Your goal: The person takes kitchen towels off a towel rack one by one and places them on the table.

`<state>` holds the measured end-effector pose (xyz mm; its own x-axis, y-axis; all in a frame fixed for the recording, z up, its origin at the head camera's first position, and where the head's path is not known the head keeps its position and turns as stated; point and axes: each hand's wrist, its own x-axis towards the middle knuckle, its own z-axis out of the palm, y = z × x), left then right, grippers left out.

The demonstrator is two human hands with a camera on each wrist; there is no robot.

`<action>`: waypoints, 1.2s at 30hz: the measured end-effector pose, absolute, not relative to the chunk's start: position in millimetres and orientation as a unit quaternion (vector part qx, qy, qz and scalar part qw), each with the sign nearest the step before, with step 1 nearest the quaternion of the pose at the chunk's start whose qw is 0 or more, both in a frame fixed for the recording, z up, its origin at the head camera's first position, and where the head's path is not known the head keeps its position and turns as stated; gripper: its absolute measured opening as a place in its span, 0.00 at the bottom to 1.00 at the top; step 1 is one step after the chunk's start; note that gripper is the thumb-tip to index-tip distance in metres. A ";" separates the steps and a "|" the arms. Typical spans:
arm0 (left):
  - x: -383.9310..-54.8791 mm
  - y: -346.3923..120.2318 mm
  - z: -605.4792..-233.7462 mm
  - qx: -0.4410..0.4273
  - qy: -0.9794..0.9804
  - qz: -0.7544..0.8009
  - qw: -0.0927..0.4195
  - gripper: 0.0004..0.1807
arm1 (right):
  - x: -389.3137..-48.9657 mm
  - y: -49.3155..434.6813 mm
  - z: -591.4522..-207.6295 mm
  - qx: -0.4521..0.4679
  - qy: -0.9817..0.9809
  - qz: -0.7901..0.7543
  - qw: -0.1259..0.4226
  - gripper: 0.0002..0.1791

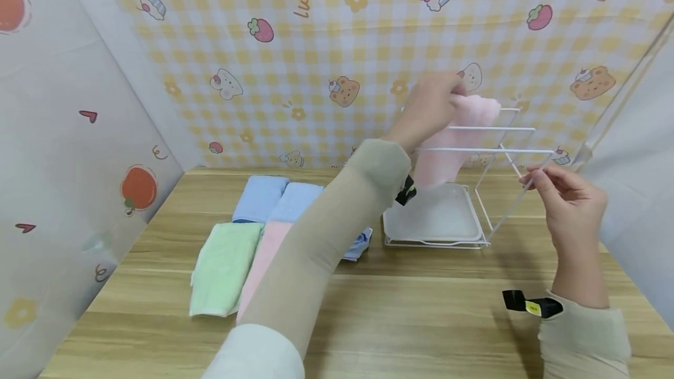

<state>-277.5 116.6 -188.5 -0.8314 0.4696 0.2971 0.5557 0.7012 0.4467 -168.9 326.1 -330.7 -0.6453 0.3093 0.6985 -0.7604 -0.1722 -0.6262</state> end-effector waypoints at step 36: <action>-242.1 33.2 -162.2 -0.308 -0.785 -0.506 0.180 0.09 | -168.9 324.8 -331.8 0.204 -0.525 0.743 0.362 0.07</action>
